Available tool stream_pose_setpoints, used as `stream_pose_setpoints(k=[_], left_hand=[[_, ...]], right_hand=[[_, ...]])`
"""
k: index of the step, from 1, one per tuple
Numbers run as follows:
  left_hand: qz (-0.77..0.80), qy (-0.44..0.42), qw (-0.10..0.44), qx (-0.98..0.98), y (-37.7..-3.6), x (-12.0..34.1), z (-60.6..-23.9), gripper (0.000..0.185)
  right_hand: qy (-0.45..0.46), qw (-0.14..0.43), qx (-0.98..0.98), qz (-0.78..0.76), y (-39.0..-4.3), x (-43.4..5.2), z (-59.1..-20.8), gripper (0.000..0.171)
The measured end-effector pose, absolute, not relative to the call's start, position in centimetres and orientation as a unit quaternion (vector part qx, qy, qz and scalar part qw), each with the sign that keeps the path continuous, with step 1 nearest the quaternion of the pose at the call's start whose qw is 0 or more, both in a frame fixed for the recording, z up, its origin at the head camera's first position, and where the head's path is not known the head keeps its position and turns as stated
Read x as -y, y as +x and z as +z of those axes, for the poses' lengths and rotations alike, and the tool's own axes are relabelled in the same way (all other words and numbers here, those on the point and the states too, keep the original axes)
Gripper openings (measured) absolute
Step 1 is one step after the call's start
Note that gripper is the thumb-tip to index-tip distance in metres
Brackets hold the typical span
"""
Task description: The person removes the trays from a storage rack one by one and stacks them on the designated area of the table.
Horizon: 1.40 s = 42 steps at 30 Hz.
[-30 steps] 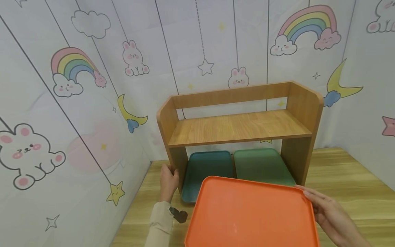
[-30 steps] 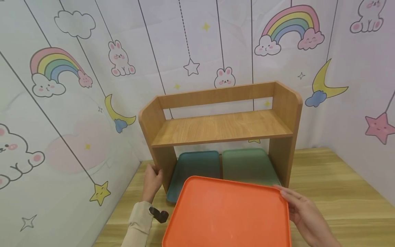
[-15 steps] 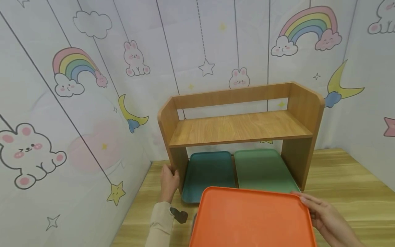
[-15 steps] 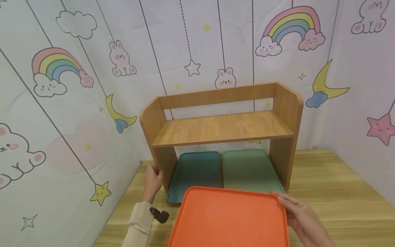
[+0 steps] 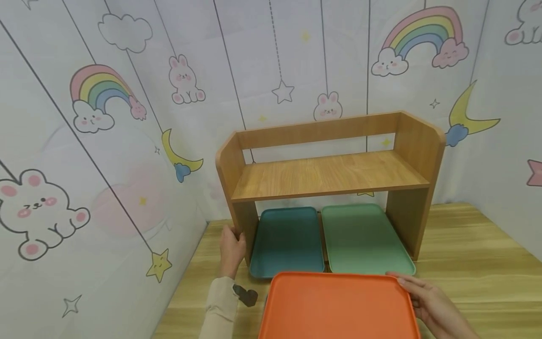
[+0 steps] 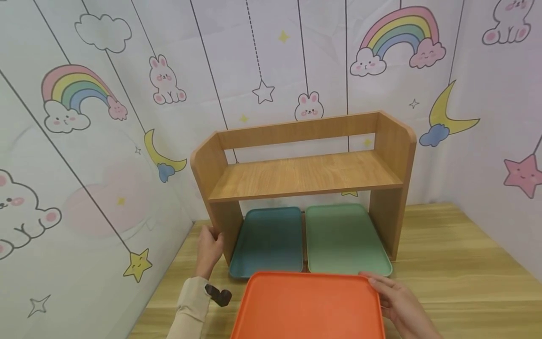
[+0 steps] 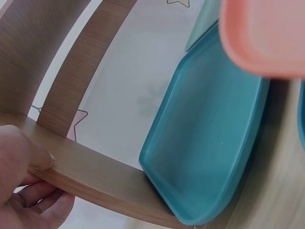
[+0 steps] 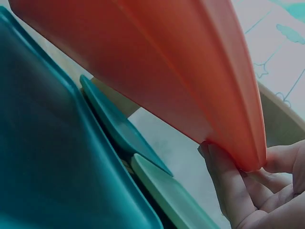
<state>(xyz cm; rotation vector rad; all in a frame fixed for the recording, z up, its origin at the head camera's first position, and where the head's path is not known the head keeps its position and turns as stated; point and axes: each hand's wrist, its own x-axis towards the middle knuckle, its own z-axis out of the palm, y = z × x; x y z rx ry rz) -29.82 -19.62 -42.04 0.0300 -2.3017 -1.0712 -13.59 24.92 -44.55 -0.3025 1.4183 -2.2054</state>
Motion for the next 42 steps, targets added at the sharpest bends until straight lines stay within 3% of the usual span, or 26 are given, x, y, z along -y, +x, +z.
stream_pose_setpoints(k=[34,42], left_hand=[[-0.406,0.015,0.284,0.868,-29.8,19.6,-42.0,0.013],[-0.411,0.016,0.281,0.867,-29.8,19.6,-42.0,0.012]], right_hand=[[-0.072,0.264,-0.542,-0.795,-15.4,-24.0,-49.2,0.033],[-0.049,0.237,-0.583,-0.776,-15.1,-23.8,-49.8,0.027]])
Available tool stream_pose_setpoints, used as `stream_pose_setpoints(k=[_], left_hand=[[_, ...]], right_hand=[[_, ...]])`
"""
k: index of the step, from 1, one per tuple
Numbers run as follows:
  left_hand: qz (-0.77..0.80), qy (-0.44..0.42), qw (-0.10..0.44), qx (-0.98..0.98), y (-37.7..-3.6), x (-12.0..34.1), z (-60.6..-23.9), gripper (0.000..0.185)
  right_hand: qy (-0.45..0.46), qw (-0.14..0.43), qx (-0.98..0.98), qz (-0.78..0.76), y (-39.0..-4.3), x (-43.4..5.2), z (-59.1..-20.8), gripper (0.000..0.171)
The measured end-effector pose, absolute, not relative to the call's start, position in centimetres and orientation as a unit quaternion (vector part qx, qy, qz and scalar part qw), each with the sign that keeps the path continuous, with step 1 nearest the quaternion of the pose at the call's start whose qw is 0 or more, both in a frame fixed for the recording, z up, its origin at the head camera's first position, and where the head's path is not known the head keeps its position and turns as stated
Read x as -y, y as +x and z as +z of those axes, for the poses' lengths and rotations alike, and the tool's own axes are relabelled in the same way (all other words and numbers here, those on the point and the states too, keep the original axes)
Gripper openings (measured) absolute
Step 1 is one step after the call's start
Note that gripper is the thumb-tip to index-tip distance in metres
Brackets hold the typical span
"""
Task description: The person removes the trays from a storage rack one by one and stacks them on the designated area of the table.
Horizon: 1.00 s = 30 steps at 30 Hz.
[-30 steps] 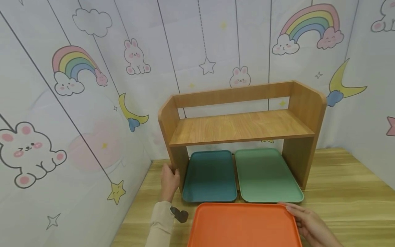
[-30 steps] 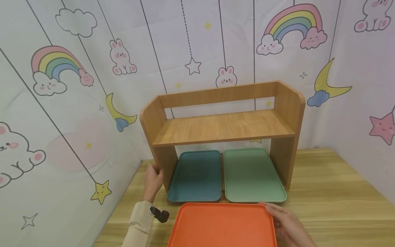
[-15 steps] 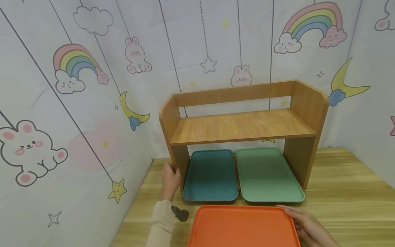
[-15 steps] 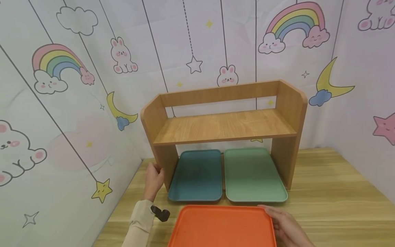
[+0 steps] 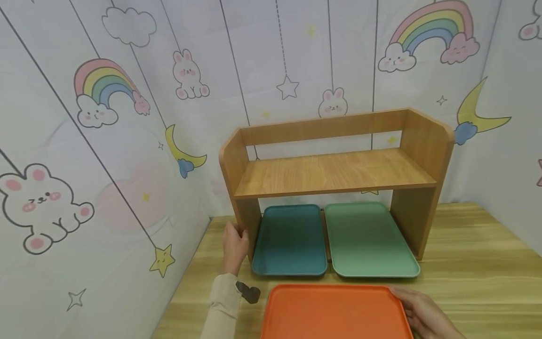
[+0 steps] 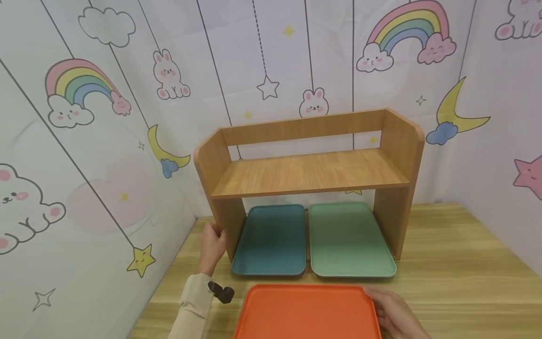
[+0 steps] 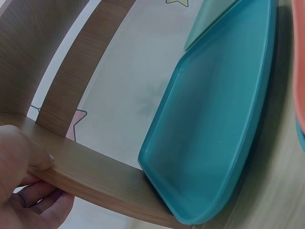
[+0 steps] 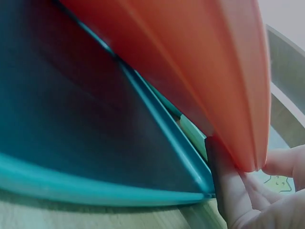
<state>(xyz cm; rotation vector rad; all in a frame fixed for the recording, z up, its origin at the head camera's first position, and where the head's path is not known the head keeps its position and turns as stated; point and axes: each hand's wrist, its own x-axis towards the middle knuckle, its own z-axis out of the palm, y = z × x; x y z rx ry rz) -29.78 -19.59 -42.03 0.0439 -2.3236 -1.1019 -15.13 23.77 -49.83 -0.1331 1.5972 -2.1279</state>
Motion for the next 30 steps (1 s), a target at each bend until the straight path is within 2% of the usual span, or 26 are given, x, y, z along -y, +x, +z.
stream_pose_setpoints(k=[3,10,15,23,30], left_hand=[[-0.412,0.018,0.279,0.867,-29.8,19.6,-42.1,0.012],[-0.415,0.025,0.276,0.866,-29.8,19.5,-42.1,0.013],[-0.413,0.026,0.277,0.867,-30.0,19.6,-42.3,0.012],[-0.413,0.015,0.293,0.862,-29.9,19.5,-42.2,0.013],[-0.413,0.016,0.293,0.862,-29.8,19.5,-42.1,0.013]], right_hand=[[-0.021,0.218,-0.604,-0.766,-15.0,-23.7,-49.9,0.028],[0.041,0.181,-0.655,-0.733,-15.1,-23.4,-49.6,0.048],[0.067,0.149,-0.688,-0.707,-15.0,-22.9,-49.1,0.048],[0.131,0.053,-0.755,-0.641,-14.9,-21.2,-48.3,0.044],[0.125,0.029,-0.804,-0.58,-15.0,-21.0,-48.2,0.041]])
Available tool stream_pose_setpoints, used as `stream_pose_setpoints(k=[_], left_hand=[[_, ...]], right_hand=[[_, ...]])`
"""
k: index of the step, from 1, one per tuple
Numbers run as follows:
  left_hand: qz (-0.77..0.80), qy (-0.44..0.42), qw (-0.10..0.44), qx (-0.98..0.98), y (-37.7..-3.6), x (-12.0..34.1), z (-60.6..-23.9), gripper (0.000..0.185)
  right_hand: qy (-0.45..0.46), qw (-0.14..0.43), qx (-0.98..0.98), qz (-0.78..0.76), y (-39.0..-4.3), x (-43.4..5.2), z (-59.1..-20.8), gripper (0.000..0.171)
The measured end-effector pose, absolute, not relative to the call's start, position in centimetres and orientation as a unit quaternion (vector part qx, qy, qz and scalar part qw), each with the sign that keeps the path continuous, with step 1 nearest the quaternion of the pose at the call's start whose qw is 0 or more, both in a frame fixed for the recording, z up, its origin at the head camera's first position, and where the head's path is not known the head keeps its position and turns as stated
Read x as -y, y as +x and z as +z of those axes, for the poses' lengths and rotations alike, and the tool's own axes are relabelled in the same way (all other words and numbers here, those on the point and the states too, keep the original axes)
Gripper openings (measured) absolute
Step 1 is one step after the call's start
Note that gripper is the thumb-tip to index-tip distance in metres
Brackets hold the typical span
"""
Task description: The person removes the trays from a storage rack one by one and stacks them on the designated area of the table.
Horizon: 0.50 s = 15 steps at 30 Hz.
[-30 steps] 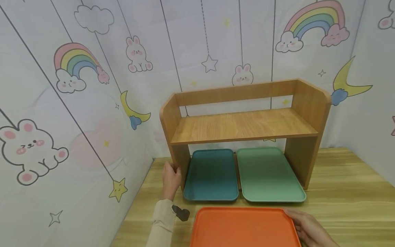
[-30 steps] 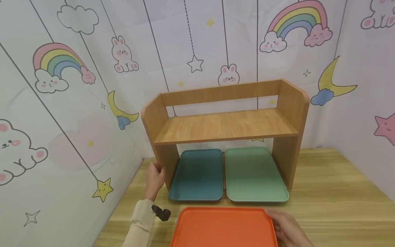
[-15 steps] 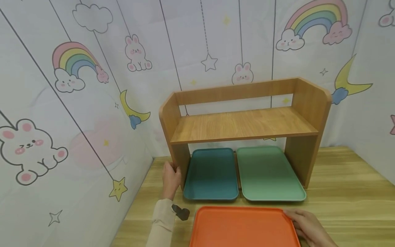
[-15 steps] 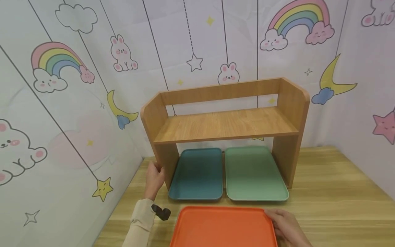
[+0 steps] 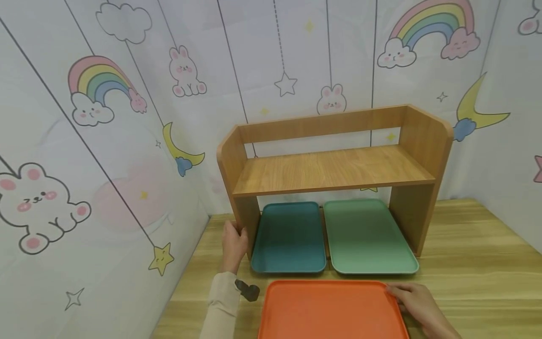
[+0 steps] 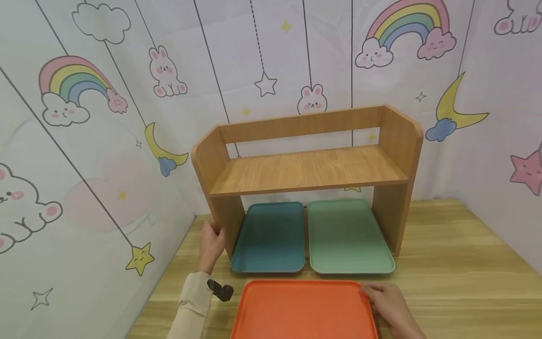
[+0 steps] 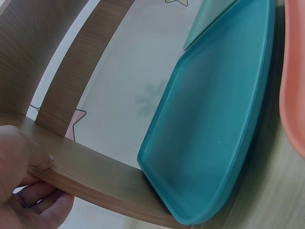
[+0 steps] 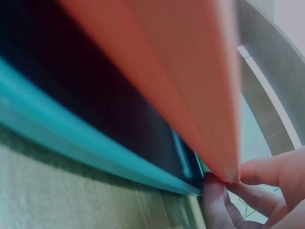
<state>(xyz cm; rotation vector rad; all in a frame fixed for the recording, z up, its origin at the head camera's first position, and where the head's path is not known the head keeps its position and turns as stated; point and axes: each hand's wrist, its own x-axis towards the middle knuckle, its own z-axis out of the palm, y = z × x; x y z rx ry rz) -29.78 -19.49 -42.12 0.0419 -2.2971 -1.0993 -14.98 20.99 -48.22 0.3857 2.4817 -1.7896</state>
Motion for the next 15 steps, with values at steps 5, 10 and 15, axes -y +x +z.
stream_pose_setpoints(k=[5,10,15], left_hand=[[-0.41,0.015,0.295,0.863,-29.87,19.46,-42.11,0.013],[-0.411,0.012,0.299,0.861,-29.83,19.44,-42.12,0.013],[-0.41,0.013,0.296,0.863,-29.84,19.49,-42.18,0.012]], right_hand=[[0.127,0.036,-0.804,-0.58,-15.16,-21.07,-48.33,0.04],[0.123,0.037,-0.806,-0.577,-15.18,-21.13,-48.45,0.037],[0.124,0.036,-0.806,-0.577,-15.34,-21.21,-48.68,0.036]])
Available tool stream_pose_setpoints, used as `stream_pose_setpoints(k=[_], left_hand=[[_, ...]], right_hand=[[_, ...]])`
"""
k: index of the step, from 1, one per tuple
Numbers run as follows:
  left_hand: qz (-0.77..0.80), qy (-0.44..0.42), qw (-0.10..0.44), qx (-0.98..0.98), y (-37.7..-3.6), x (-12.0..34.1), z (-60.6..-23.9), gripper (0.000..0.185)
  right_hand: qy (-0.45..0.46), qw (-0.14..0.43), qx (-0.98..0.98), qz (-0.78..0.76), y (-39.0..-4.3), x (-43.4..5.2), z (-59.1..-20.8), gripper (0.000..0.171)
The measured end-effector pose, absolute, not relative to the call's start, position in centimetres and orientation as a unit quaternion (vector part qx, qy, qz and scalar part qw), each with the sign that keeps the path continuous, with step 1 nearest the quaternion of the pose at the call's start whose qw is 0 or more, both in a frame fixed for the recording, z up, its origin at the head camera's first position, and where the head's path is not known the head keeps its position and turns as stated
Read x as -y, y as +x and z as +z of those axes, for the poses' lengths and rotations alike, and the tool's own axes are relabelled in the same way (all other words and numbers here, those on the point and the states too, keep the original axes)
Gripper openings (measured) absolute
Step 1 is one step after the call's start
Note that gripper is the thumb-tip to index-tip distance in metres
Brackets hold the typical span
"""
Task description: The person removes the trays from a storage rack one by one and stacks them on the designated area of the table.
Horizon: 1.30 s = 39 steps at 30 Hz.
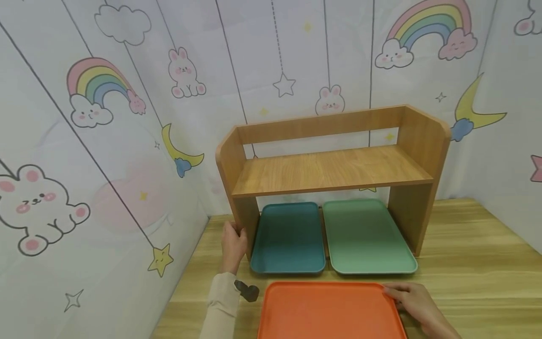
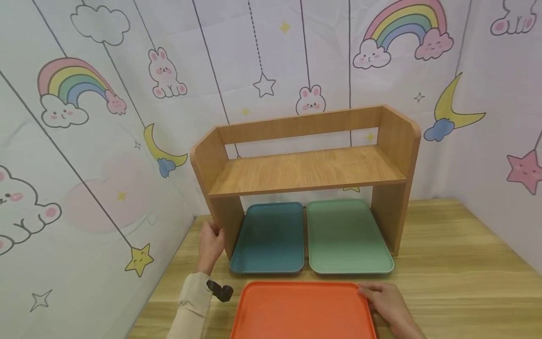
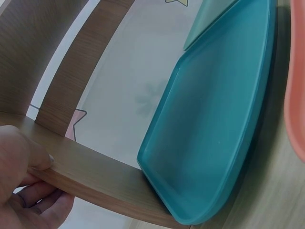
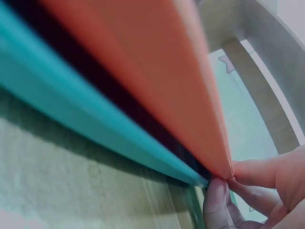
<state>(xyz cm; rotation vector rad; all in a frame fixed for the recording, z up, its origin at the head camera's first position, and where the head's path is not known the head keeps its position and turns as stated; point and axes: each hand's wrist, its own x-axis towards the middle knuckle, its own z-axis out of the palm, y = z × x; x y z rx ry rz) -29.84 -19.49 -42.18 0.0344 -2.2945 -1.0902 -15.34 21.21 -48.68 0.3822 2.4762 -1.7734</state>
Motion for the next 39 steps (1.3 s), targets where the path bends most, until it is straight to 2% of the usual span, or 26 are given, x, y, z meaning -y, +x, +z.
stream_pose_setpoints(k=[20,25,31,36,39], left_hand=[[-0.409,0.021,0.29,0.865,-29.9,19.5,-42.2,0.012],[-0.407,0.015,0.296,0.864,-29.8,19.5,-42.2,0.013],[-0.407,0.018,0.292,0.865,-29.8,19.5,-42.2,0.013],[-0.403,0.013,0.297,0.866,-29.9,19.6,-42.4,0.012],[-0.403,0.01,0.299,0.865,-29.9,19.6,-42.4,0.012]], right_hand=[[0.125,0.033,-0.791,-0.598,-15.5,-21.4,-49.0,0.036],[0.127,0.039,-0.767,-0.628,-15.3,-21.8,-48.8,0.048],[0.122,0.062,-0.708,-0.692,-15.1,-22.7,-48.8,0.075],[0.11,0.087,-0.641,-0.755,-15.2,-23.7,-49.0,0.082],[0.103,0.091,-0.609,-0.781,-15.4,-24.1,-49.3,0.08]])
